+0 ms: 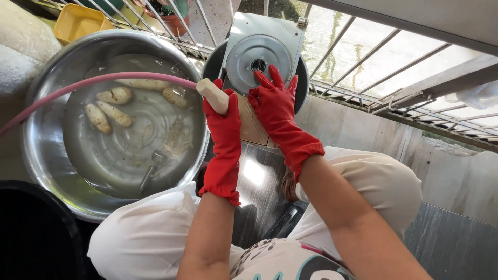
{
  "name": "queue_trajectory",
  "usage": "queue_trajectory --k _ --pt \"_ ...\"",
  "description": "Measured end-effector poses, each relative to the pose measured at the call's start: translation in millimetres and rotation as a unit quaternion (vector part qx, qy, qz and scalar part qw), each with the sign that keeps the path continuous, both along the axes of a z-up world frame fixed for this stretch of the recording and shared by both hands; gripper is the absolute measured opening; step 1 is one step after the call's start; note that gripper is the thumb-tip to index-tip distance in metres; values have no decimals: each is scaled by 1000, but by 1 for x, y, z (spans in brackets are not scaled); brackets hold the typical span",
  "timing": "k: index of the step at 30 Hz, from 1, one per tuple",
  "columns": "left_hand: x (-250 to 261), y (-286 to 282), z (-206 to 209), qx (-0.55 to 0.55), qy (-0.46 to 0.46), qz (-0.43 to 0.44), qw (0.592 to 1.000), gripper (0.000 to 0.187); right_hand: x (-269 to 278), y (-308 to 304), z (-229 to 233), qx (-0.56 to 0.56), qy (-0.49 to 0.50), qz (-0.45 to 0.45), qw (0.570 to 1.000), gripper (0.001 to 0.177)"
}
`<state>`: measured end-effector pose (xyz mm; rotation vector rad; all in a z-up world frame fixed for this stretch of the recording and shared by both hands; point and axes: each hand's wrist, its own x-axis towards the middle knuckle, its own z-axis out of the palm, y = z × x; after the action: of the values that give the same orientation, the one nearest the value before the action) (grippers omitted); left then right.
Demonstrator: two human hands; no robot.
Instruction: Slicing root vegetables using a manual slicing machine.
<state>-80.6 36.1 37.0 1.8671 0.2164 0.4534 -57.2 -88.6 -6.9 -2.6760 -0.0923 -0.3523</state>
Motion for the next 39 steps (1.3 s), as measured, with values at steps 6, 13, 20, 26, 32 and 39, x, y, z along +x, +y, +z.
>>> queue_trajectory --k 6,13,20,26,32,39 --pt "-4 4 -4 -7 13 -3 1000 62 -4 -51 -2 189 -76 -42 978 7" --pt "0 11 -21 -2 -1 -33 999 62 -27 -152 -50 201 4 -312 929 13" --pt "4 16 -26 30 -16 -52 998 64 -29 -158 -44 146 56 -316 936 44" --pt "16 22 -30 73 -10 -37 997 66 -31 -68 10 154 5 -153 976 48" --pt "51 46 -33 117 11 -1 993 64 -30 -37 12 384 247 -186 870 38" --pt "69 52 -31 212 -5 24 977 72 18 -68 -17 700 175 -282 633 53"
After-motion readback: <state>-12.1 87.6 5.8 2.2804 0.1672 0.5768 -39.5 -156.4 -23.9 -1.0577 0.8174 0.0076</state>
